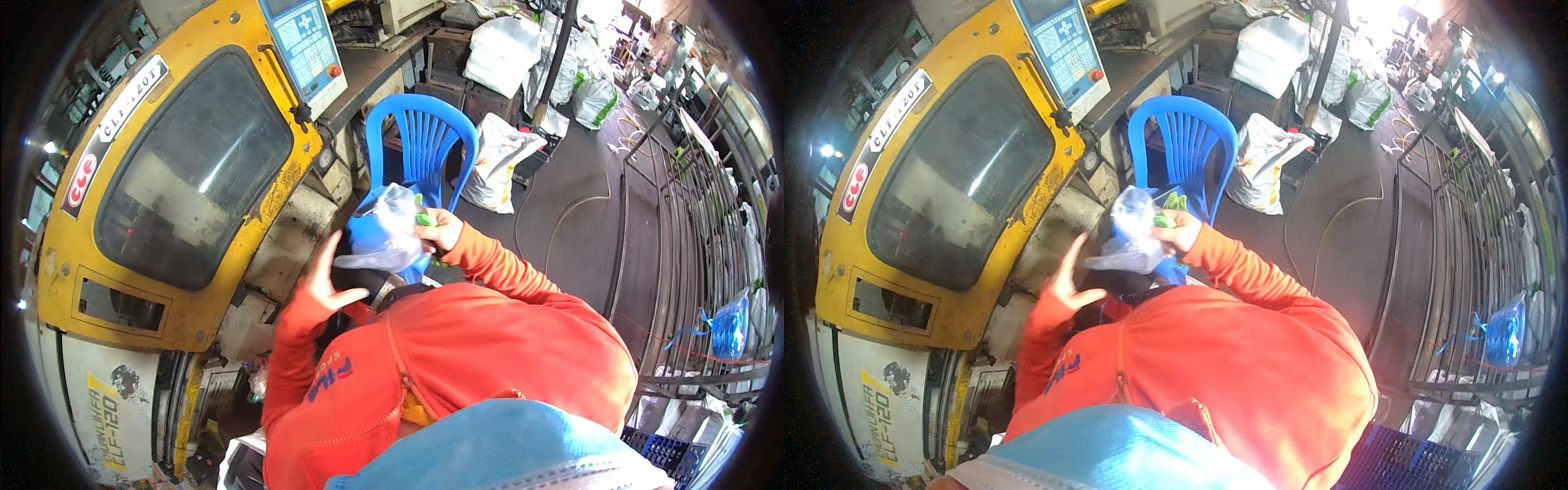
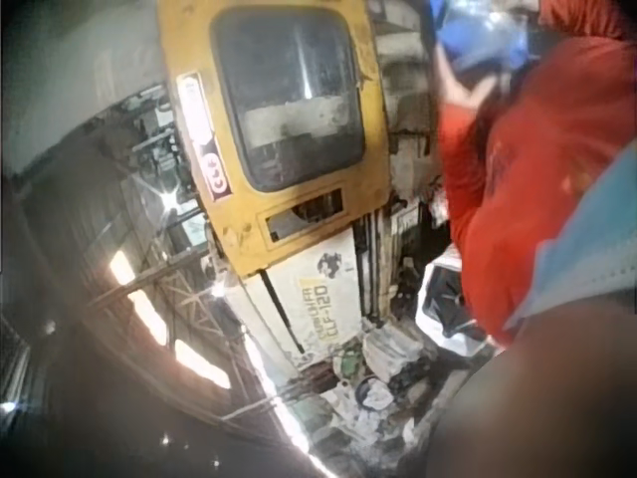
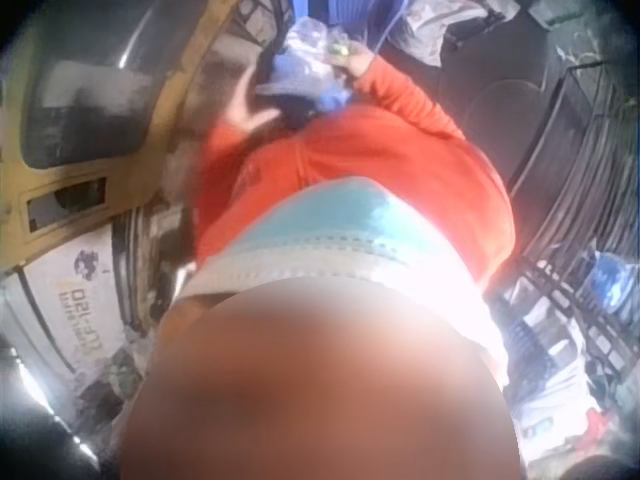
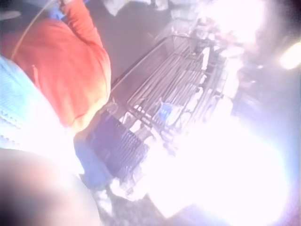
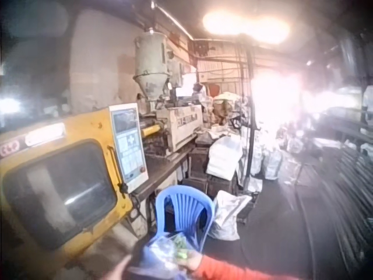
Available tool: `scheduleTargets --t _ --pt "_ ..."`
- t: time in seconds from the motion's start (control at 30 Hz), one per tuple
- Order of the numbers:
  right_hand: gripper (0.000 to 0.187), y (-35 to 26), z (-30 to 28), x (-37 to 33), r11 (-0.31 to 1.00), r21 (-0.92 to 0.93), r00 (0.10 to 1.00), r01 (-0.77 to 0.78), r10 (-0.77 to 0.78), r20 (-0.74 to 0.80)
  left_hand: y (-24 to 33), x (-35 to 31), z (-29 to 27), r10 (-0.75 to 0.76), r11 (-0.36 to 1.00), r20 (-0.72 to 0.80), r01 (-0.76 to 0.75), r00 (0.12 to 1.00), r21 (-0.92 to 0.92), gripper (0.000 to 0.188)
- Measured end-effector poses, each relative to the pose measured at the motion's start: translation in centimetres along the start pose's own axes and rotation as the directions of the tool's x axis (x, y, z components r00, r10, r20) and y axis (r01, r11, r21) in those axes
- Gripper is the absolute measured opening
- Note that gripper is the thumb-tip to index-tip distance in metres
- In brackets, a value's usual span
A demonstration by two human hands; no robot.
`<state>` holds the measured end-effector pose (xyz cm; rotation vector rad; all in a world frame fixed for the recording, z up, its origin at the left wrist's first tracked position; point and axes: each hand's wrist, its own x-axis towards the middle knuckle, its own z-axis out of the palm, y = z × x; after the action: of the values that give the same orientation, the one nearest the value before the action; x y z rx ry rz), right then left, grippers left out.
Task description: The person places a dark object into a clear plastic bag, then puts the bag into a larger white sack. They secure the sack with a blue strap, repeating the process with another bag and sack.
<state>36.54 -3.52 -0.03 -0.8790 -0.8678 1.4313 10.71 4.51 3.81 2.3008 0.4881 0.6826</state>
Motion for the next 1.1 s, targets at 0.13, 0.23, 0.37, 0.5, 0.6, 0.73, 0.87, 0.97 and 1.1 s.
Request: scheduleTargets --t 0.13,0.23,0.37,0.5,0.6,0.73,0.87,0.97,1.1 --pt "0.018 -1.2 2.4 -0.9 0.998 0.013 0.997 0.06 -0.06 -0.041 0.3 4.6 6.1 -0.089 0.807 -0.055 0.039 0.995 -0.589 0.055" --pt "0.018 -1.8 2.0 -2.2 0.989 -0.015 0.977 0.148 -0.149 -0.15 -0.6 4.6 6.9 -0.294 0.864 0.031 0.279 0.955 -0.42 0.02" --pt "0.015 -1.7 0.4 -3.6 0.984 -0.099 0.907 0.148 -0.174 -0.382 -1.7 4.4 7.8 -0.272 0.654 0.061 0.23 0.961 -0.721 0.006" --pt "0.011 -1.3 -1.2 -4.7 0.977 -0.087 0.817 0.197 -0.213 -0.536 -3.2 5.1 7.8 -0.271 0.576 -0.067 0.106 0.96 -0.811 0.01" --pt "0.009 -1.3 -2.0 -5.5 0.967 -0.068 0.777 0.245 -0.238 -0.582 -3.7 5.8 7.3 -0.345 0.566 -0.072 0.146 0.936 -0.811 0.01" --pt "0.012 -1.7 -2.6 -6.1 0.951 -0.14 0.705 0.277 -0.3 -0.643 -2.5 6.4 6.7 -0.219 0.605 -0.231 -0.054 0.948 -0.794 0.01" --pt "0.015 -2.0 -3.3 -6.2 0.943 -0.232 0.708 0.241 -0.334 -0.623 -0.8 6.7 5.5 -0.182 0.627 -0.203 -0.045 0.962 -0.778 0.01" --pt "0.021 -2.7 -3.8 -6.3 0.92 -0.228 0.747 0.319 -0.392 -0.538 -0.5 7.5 3.7 -0.187 0.599 -0.22 -0.067 0.957 -0.798 0.01" --pt "0.027 -5.0 -3.7 -6.4 0.857 -0.494 0.601 0.149 -0.475 -0.643 -0.1 8.2 1.5 -0.131 0.643 -0.277 -0.131 0.952 -0.755 0.025"
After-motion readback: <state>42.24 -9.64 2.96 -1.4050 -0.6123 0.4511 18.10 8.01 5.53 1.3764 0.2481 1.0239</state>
